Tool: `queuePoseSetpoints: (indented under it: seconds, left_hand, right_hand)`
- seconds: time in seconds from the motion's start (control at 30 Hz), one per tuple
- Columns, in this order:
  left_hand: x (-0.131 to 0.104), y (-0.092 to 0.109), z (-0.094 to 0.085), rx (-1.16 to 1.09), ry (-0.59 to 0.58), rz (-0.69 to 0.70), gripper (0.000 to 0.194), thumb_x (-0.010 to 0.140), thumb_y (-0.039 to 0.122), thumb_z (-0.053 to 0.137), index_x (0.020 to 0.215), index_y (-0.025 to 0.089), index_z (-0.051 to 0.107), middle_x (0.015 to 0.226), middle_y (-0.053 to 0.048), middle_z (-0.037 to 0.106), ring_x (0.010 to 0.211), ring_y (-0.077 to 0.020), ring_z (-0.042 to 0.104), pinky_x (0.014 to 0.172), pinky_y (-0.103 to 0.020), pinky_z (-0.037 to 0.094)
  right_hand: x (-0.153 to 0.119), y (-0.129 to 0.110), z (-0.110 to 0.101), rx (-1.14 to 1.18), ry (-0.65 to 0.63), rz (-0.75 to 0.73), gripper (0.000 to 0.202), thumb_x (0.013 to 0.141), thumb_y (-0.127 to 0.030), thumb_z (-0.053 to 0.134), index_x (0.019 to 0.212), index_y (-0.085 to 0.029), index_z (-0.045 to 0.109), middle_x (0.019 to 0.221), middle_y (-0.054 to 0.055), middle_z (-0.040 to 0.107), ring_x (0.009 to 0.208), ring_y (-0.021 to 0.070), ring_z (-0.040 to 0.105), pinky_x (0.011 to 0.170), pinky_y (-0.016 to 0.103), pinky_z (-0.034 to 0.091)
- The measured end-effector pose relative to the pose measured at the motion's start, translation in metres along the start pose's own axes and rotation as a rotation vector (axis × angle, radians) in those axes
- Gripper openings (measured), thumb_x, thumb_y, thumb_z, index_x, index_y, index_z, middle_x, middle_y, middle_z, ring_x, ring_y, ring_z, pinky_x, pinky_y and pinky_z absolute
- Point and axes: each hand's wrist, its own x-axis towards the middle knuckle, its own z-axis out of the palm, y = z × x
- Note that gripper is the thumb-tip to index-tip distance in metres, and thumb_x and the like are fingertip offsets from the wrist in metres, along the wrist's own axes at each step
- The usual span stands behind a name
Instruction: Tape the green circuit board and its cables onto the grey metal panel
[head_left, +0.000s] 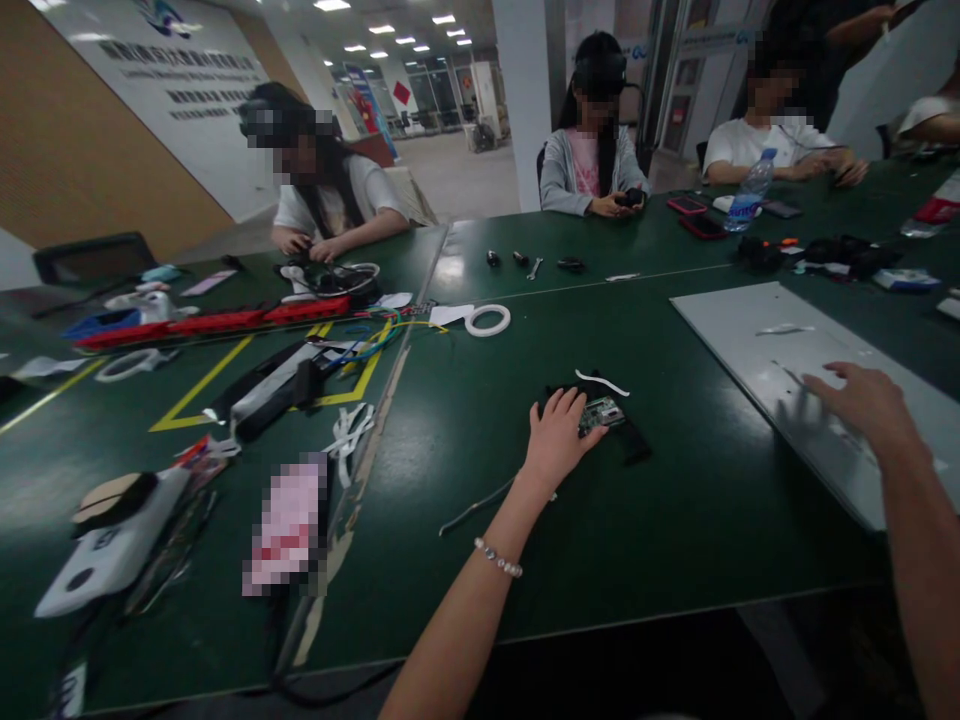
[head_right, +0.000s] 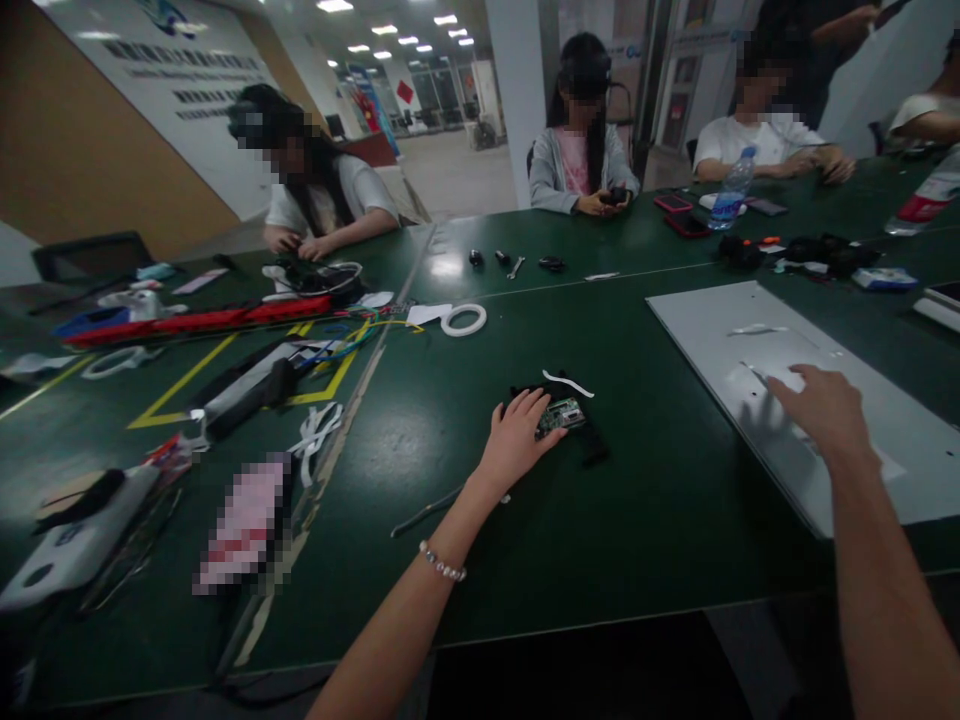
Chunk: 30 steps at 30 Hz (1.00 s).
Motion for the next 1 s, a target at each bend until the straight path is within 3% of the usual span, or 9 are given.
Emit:
queuePoseSetpoints:
  seconds: [0.1, 0.2, 0.47, 0.57, 0.67, 0.73, 0.83, 0.9, 1.0]
  left_hand:
    - [-0.001, 0.0, 0.002, 0.005, 0.003, 0.011, 0.058, 0.092, 0.055, 0.034, 0.139, 0.021, 0.036, 0.148, -0.008, 0.036, 0.139, -0.0262, 0.025, 0.11, -0.056, 0.024]
    - [-0.002, -0.001, 0.003, 0.006, 0.003, 0.014, 0.059, 0.092, 0.056, 0.033, 0.14, 0.021, 0.036, 0.148, -0.008, 0.035, 0.139, -0.0264, 0.024, 0.11, -0.055, 0.025]
    - [-0.004, -0.001, 0.004, 0.004, 0.023, 0.026, 0.059, 0.092, 0.055, 0.034, 0.14, 0.021, 0.036, 0.148, -0.007, 0.036, 0.139, -0.0259, 0.024, 0.112, -0.052, 0.024]
    - [-0.004, -0.001, 0.004, 0.002, 0.029, 0.023, 0.059, 0.092, 0.056, 0.036, 0.14, 0.02, 0.037, 0.147, -0.008, 0.037, 0.139, -0.0267, 0.025, 0.111, -0.052, 0.024]
    - [-0.003, -0.001, 0.005, -0.002, 0.036, 0.021, 0.059, 0.091, 0.055, 0.037, 0.139, 0.02, 0.038, 0.147, -0.008, 0.038, 0.138, -0.0273, 0.026, 0.111, -0.052, 0.025]
    - [-0.002, -0.001, 0.006, -0.007, 0.042, 0.023, 0.059, 0.091, 0.055, 0.037, 0.139, 0.02, 0.038, 0.146, -0.008, 0.038, 0.138, -0.0272, 0.027, 0.11, -0.052, 0.025]
    - [-0.001, -0.001, 0.007, -0.015, 0.055, 0.022, 0.058, 0.091, 0.054, 0.038, 0.138, 0.02, 0.039, 0.146, -0.009, 0.039, 0.137, -0.0272, 0.028, 0.11, -0.052, 0.026]
    - [-0.002, -0.001, 0.007, -0.019, 0.055, 0.021, 0.057, 0.091, 0.053, 0.039, 0.138, 0.02, 0.039, 0.145, -0.009, 0.04, 0.137, -0.0274, 0.029, 0.11, -0.052, 0.025]
    - [-0.004, -0.003, 0.006, -0.022, 0.013, 0.049, 0.054, 0.09, 0.045, 0.042, 0.138, 0.02, 0.04, 0.147, -0.009, 0.037, 0.138, -0.0267, 0.027, 0.111, -0.05, 0.023]
  right_hand:
    - [0.009, 0.032, 0.002, 0.131, -0.159, 0.088, 0.05, 0.077, -0.06, 0.055, 0.103, -0.019, 0.067, 0.103, 0.018, 0.064, 0.092, 0.0303, 0.059, 0.078, 0.04, 0.041]
    - [0.014, 0.038, 0.002, 0.244, -0.192, 0.068, 0.04, 0.071, -0.056, 0.063, 0.091, -0.022, 0.069, 0.096, 0.012, 0.066, 0.084, 0.0267, 0.06, 0.075, 0.038, 0.041]
    - [0.005, 0.029, -0.011, 0.271, -0.075, 0.185, 0.021, 0.062, -0.041, 0.077, 0.074, -0.026, 0.069, 0.083, 0.007, 0.067, 0.072, 0.0223, 0.056, 0.072, 0.039, 0.039]
    - [-0.013, 0.016, -0.02, 0.472, 0.029, 0.176, 0.018, 0.062, -0.036, 0.077, 0.073, -0.025, 0.067, 0.081, 0.007, 0.066, 0.077, 0.0224, 0.059, 0.074, 0.039, 0.041]
    - [-0.038, -0.026, -0.033, 0.997, 0.117, 0.138, 0.022, 0.065, -0.032, 0.074, 0.082, -0.022, 0.064, 0.088, 0.01, 0.066, 0.081, 0.0202, 0.061, 0.076, 0.036, 0.045]
    - [-0.061, -0.071, -0.043, 1.214, 0.075, 0.047, 0.03, 0.065, -0.035, 0.075, 0.087, -0.02, 0.061, 0.09, 0.009, 0.064, 0.081, 0.0182, 0.061, 0.076, 0.034, 0.048]
    - [-0.102, -0.153, -0.052, 1.213, -0.404, -0.241, 0.031, 0.073, -0.041, 0.07, 0.091, -0.019, 0.058, 0.091, 0.006, 0.065, 0.081, 0.0146, 0.061, 0.073, 0.029, 0.049]
    - [-0.13, -0.204, -0.053, 1.145, -0.715, -0.413, 0.028, 0.08, -0.042, 0.064, 0.094, -0.019, 0.057, 0.077, 0.002, 0.063, 0.067, 0.0105, 0.058, 0.062, 0.023, 0.047]
    - [-0.164, -0.26, -0.044, 1.077, -1.011, -0.617, 0.028, 0.082, -0.042, 0.061, 0.096, -0.018, 0.06, 0.072, 0.0, 0.06, 0.058, 0.0083, 0.053, 0.053, 0.021, 0.042]
